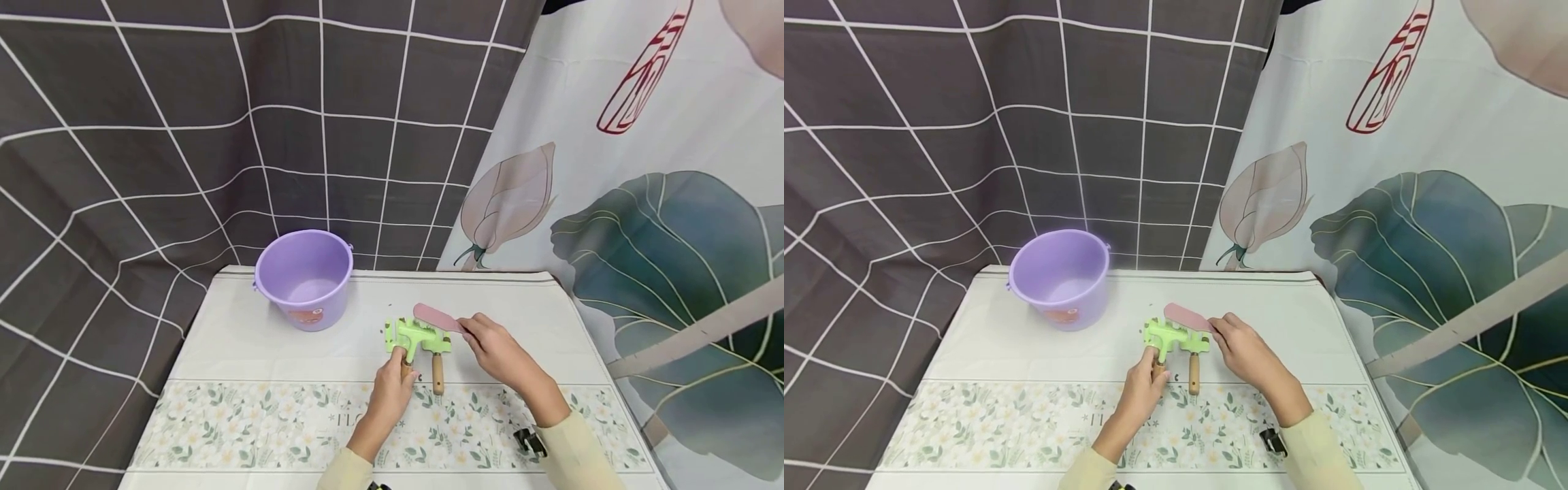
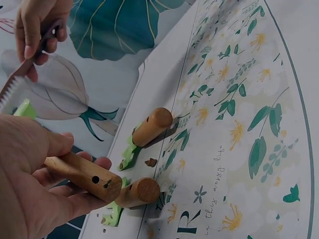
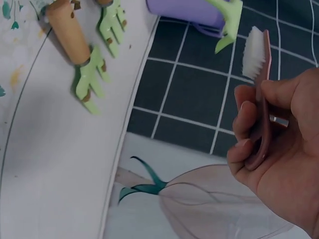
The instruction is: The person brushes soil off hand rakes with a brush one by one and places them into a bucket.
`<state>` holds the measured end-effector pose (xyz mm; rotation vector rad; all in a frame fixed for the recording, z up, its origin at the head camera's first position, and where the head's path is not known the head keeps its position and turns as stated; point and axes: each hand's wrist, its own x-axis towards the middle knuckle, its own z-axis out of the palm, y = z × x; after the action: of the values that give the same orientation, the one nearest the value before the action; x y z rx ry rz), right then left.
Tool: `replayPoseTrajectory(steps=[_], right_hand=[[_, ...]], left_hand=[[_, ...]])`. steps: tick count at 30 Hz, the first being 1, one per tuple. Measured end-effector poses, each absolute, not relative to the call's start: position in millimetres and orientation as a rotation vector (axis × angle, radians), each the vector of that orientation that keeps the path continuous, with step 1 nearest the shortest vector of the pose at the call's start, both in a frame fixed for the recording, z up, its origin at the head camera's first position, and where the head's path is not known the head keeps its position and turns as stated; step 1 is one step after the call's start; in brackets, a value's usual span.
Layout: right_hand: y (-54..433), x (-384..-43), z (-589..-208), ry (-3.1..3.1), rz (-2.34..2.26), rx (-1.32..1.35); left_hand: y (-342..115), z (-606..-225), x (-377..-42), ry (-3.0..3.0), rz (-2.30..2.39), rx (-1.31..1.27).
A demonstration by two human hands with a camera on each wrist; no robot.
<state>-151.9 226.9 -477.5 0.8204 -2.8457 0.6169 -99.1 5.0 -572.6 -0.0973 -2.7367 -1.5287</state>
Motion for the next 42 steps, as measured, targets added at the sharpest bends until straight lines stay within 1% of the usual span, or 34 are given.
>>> replayPoseTrajectory(steps=[8,15,23,27,42], right_hand=[[216,-152,-469,-2.814,0.558,0.949],[211,-157,-468,-2.807,0.582,1.008],[207,-160,-472,-2.846,0.606,0.954],[206,-163,-473,-2.854,0.546,0.910],[209,-170,-477,-2.852,0.443,0.787]], left_hand=[[7,-572,-100,-2.725,-1.536,-0.108],[10,-571,-100,-2.696,-1.541,-0.128],[10,-571,-98,-2.678,-1.555,-0.183],[10,-571,-98,-2.675,-1.554,-0.201],[10,-573,-95,-2.709,-1.536,-0.205]])
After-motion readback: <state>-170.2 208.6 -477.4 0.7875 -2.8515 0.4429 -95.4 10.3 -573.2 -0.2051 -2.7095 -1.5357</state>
